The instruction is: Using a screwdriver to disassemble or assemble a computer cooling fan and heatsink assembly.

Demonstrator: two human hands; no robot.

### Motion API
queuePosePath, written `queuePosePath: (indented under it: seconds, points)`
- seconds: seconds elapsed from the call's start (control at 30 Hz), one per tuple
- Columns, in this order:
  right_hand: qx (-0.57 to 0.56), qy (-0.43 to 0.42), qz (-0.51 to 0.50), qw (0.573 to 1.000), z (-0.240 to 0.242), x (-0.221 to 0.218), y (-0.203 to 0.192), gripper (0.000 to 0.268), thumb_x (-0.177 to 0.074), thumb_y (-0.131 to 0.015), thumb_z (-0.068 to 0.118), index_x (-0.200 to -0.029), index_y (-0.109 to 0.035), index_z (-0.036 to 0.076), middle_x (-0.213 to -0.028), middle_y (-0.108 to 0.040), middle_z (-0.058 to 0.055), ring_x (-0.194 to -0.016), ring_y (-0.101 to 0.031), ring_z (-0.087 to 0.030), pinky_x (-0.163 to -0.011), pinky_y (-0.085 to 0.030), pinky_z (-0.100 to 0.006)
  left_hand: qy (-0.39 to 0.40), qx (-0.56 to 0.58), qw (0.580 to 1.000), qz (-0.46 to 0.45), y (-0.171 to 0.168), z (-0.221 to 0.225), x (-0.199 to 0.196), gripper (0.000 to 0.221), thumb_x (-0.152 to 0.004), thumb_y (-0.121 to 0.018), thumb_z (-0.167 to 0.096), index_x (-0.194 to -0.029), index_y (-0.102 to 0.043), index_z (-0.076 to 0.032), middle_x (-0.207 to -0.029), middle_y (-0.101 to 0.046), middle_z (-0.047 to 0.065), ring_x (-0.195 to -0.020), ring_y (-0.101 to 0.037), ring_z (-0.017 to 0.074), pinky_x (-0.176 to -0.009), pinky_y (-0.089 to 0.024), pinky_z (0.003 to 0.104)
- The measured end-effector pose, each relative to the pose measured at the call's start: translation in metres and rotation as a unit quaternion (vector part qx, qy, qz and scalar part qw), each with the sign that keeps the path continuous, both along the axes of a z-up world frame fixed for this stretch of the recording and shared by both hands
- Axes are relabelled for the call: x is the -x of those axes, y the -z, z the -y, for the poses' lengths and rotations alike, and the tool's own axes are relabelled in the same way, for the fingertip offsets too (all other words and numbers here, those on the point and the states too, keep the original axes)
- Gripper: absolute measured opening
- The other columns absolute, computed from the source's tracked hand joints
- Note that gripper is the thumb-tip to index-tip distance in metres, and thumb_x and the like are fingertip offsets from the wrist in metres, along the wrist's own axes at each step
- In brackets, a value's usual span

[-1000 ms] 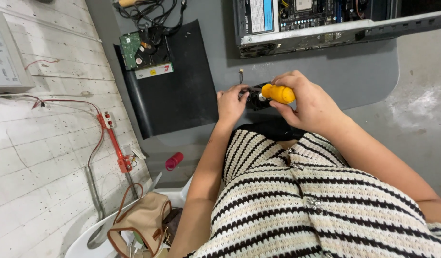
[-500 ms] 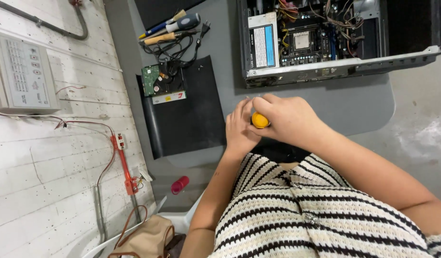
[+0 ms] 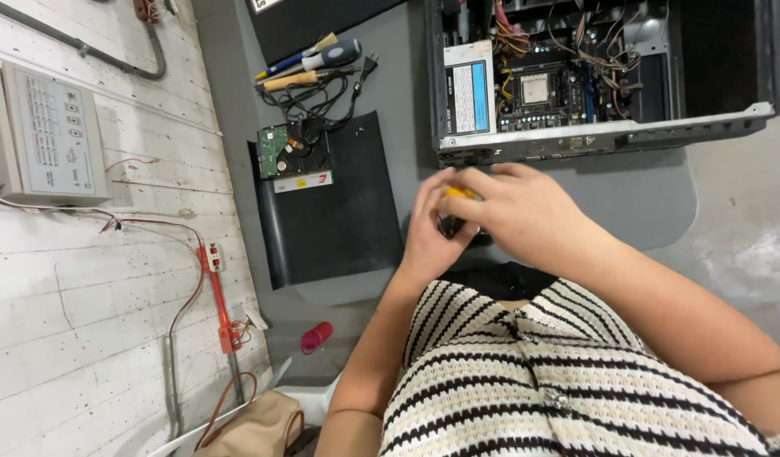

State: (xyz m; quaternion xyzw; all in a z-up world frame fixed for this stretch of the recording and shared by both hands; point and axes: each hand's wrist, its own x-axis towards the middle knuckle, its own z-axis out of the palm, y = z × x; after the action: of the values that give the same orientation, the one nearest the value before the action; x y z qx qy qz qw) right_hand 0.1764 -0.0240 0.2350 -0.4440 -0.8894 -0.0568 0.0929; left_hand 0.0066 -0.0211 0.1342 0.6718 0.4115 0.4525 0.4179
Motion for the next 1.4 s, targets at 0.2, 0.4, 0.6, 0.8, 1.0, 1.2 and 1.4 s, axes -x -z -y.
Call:
queuePosePath:
  seconds: [0.2,0.4,0.6,0.8,1.0,1.2,1.4]
  points:
    - [-0.043,0.088,0.028,0.995,-0.017,-0.002,-0.002,0.041,-0.096,-0.066,0.067,-0.094,-0.061,0.026,-0.086,-0.062,0.010,-0.065,-0.071,-0.014,-0.068,-0.054,-0.029,-0.071,-0.036,0.994,-0.074,0.015,-0.009,0.000,0.042,-0.081,-0.078,-0.011,-0.118,-0.062,-0.021,-0.104,-0.062,-0.006,-0.100,-0.062,0.0182,-0.106,-0.037,0.040]
    - [0.155,0.026,0.068,0.985,-0.022,0.000,-0.056,0.084,-0.084,-0.060,0.071,-0.153,-0.045,0.026,-0.142,-0.054,-0.015,-0.093,-0.074,-0.031,-0.055,-0.068,-0.039,0.019,-0.090,0.978,-0.187,0.023,-0.004,0.010,0.030,-0.102,-0.050,-0.026,-0.128,-0.050,-0.013,-0.115,-0.063,0.001,-0.111,-0.061,0.0242,-0.113,-0.026,0.050]
    - [0.105,0.020,0.047,0.993,-0.017,0.000,-0.023,0.042,-0.094,-0.070,0.060,-0.094,-0.057,0.020,-0.082,-0.059,0.002,-0.054,-0.064,-0.022,-0.046,-0.053,-0.036,0.098,-0.046,0.985,-0.135,-0.006,-0.002,0.011,0.030,-0.092,-0.058,-0.014,-0.120,-0.049,-0.009,-0.106,-0.057,0.003,-0.110,-0.061,0.0262,-0.125,-0.015,0.058]
    - [0.053,0.118,0.048,0.990,-0.007,0.014,-0.014,0.062,-0.092,-0.052,0.084,-0.097,-0.062,0.023,-0.082,-0.066,0.003,-0.071,-0.072,-0.022,-0.061,-0.050,-0.035,0.035,-0.083,0.992,-0.087,0.044,-0.014,0.013,0.052,-0.093,-0.075,-0.021,-0.138,-0.053,-0.010,-0.115,-0.064,0.009,-0.114,-0.065,0.0287,-0.125,-0.015,0.057]
    - [0.139,0.007,0.071,0.988,0.002,0.002,-0.050,0.015,-0.097,-0.062,0.027,-0.112,-0.060,0.026,-0.109,-0.060,0.005,-0.074,-0.073,-0.020,-0.056,-0.060,-0.032,0.085,-0.069,0.992,-0.067,0.015,-0.008,0.021,0.061,-0.086,-0.080,-0.006,-0.141,-0.054,-0.011,-0.130,-0.069,0.010,-0.127,-0.064,0.0329,-0.128,-0.002,0.063]
    - [0.057,0.031,-0.025,0.998,-0.018,0.011,0.006,0.047,-0.082,-0.065,0.075,-0.093,-0.062,0.029,-0.063,-0.066,0.007,-0.060,-0.071,-0.019,-0.068,-0.053,-0.034,0.001,-0.070,0.997,-0.041,0.100,-0.010,0.015,0.037,-0.083,-0.075,-0.032,-0.115,-0.067,-0.014,-0.106,-0.065,-0.002,-0.099,-0.065,0.0213,-0.119,-0.030,0.048]
    - [0.037,-0.009,0.039,0.999,-0.005,0.010,-0.047,0.070,-0.066,-0.084,0.054,-0.126,-0.061,0.025,-0.125,-0.062,-0.005,-0.098,-0.074,-0.029,-0.092,-0.059,-0.043,-0.045,-0.113,0.991,-0.057,0.012,-0.005,0.000,0.059,-0.088,-0.081,-0.026,-0.138,-0.056,-0.005,-0.108,-0.072,0.012,-0.103,-0.071,0.0324,-0.125,-0.024,0.058]
